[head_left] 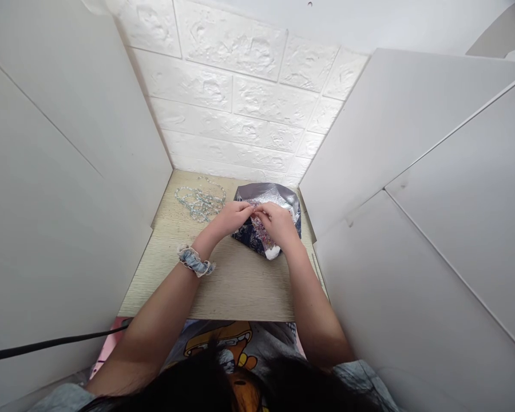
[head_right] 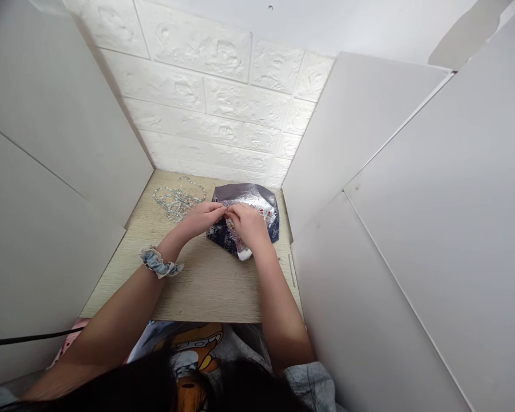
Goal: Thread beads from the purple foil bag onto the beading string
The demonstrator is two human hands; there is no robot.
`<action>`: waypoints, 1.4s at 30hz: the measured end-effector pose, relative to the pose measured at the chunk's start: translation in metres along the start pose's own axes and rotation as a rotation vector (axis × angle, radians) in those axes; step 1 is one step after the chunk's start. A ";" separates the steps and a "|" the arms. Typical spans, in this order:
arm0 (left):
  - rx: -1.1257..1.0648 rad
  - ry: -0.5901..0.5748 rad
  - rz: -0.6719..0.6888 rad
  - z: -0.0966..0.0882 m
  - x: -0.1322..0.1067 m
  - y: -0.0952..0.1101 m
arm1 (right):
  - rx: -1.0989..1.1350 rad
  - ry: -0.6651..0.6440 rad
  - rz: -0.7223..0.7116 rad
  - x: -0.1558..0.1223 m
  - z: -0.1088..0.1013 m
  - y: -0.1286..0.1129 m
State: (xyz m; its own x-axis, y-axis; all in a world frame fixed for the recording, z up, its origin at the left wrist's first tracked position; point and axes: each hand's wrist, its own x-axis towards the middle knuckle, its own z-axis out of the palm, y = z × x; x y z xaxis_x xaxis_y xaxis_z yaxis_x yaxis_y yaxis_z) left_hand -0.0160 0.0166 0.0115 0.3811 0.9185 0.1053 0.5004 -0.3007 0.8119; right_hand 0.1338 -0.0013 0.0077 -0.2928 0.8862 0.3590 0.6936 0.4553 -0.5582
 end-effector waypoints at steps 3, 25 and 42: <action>-0.175 -0.021 -0.022 0.001 0.000 -0.001 | 0.096 0.040 -0.055 0.000 -0.001 -0.003; -0.636 -0.281 -0.114 -0.006 -0.004 0.004 | 0.241 0.051 0.061 -0.008 -0.028 -0.016; -0.432 -0.060 -0.179 -0.003 -0.001 0.008 | -0.289 -0.586 0.427 -0.017 -0.012 0.002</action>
State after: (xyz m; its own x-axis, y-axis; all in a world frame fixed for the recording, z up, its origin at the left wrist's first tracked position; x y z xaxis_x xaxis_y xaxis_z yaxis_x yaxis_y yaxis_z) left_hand -0.0144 0.0140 0.0192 0.3691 0.9258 -0.0811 0.1977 0.0070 0.9802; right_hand 0.1481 -0.0165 0.0095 -0.2062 0.9169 -0.3416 0.9447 0.0956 -0.3136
